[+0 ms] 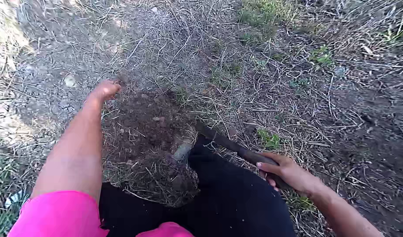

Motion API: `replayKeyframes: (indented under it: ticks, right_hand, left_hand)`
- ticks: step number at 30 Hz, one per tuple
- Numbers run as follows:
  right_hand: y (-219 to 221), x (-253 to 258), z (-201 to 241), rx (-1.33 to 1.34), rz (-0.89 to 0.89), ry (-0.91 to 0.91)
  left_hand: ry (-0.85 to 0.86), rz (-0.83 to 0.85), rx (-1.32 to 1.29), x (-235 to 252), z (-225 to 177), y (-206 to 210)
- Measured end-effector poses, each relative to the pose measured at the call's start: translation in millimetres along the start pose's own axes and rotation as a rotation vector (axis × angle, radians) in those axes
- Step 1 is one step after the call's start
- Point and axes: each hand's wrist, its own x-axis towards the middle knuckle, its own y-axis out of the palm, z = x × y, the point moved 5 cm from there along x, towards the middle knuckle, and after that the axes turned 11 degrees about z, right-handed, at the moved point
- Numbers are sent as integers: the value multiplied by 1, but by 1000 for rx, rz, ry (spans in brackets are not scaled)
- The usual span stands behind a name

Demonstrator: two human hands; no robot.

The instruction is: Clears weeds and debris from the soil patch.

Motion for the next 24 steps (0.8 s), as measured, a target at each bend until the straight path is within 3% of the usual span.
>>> replayKeyframes:
  ticks: [3, 4, 5, 7, 10, 13, 16, 19, 21, 24]
  right_hand:
    - [8, -13, 13, 5, -66, -44]
    - [8, -20, 20, -8, -77, -61]
    - [6, -30, 25, -27, -83, -82]
    - [-3, -56, 30, -44, -108, -140]
    - [-22, -92, 24, -9, -115, -238]
    - [-27, -82, 24, -56, -141, -324]
    - [-9, 1, 39, -46, -184, -295]
    - [-1, 101, 40, 180, -150, -152]
    - [-14, 121, 25, 202, -147, -172]
    - [7, 127, -17, 96, -122, -135]
  left_hand:
    - [129, -476, -711, -41, 0, -83]
    - [248, -599, -995, -55, 3, -105]
    - [364, -619, -1183, -68, 10, -123]
    - [405, -577, -1304, -69, 52, -154]
    - [201, -654, -1350, -48, 138, -169]
    - [161, -727, -1519, -41, 171, -164]
    - [262, -732, -1626, -74, 110, -153]
    - [384, -647, -1655, -89, 50, -155]
    - [448, -590, -1623, -93, 13, -161]
    - [495, -519, -1566, -105, -36, -147]
